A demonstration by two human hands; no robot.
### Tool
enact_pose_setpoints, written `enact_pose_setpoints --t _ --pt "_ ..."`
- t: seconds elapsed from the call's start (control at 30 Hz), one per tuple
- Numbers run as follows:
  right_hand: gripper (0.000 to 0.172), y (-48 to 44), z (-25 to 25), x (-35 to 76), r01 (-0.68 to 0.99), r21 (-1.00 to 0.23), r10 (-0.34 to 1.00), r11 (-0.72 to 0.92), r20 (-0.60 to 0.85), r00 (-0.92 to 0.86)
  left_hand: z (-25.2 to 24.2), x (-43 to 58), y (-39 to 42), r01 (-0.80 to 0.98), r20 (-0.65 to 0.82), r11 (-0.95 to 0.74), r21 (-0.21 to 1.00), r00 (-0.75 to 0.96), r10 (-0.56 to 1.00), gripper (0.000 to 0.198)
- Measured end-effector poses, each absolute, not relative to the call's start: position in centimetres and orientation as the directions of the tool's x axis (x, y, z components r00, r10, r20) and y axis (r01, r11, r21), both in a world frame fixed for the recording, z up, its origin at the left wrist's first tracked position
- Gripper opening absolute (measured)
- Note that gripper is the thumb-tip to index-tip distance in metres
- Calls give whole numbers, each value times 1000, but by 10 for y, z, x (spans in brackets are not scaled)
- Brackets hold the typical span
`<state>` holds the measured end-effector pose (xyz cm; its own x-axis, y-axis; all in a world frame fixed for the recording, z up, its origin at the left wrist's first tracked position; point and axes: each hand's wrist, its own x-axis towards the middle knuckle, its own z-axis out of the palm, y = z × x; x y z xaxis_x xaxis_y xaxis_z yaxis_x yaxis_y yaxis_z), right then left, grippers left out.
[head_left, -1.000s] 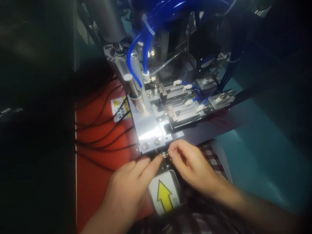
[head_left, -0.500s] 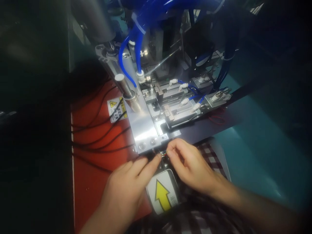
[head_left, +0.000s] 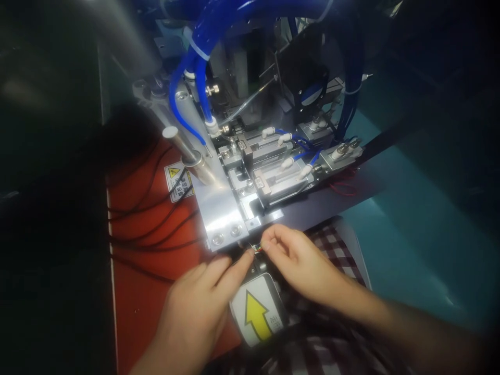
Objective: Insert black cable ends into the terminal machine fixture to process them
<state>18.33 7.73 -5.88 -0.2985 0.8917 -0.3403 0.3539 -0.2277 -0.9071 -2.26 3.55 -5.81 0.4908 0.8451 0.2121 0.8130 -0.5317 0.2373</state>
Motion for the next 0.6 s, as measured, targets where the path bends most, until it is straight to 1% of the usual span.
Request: enact_pose_setpoints --t 0.07,0.13,0.2,0.27,0.33,0.4,0.43,0.5,0.57,0.6 --pt "16 76 -63 186 291 -912 883 -288 -370 -287 -55 -23 36 811 176 -534 240 505 845 47" --pt "16 74 -66 187 245 -917 886 -315 -377 -269 -51 -24 38 808 130 -539 237 524 842 48" --pt "15 73 -66 187 229 -925 895 -302 -358 -266 -49 -25 39 799 108 -554 234 545 832 48" --pt "14 73 -64 186 242 -939 912 -245 -308 -271 -47 -26 40 790 105 -566 236 559 823 49" --pt "11 74 -61 185 298 -946 941 -128 -210 -264 -47 -27 40 784 102 -571 242 565 819 50" --pt "11 76 -59 185 381 -923 962 52 -56 -266 -47 -27 41 784 97 -571 242 566 819 50" --pt "13 76 -59 185 428 -890 959 158 36 -280 -47 -27 41 784 96 -572 241 567 818 49" --pt "15 77 -60 186 509 -781 920 361 208 -334 -46 -26 41 785 109 -573 235 565 818 47" --pt "18 77 -61 187 561 -656 860 504 325 -393 -45 -25 42 783 139 -577 230 561 816 44" --pt "18 77 -62 188 578 -606 837 546 360 -412 -44 -24 43 782 154 -580 228 559 814 42"
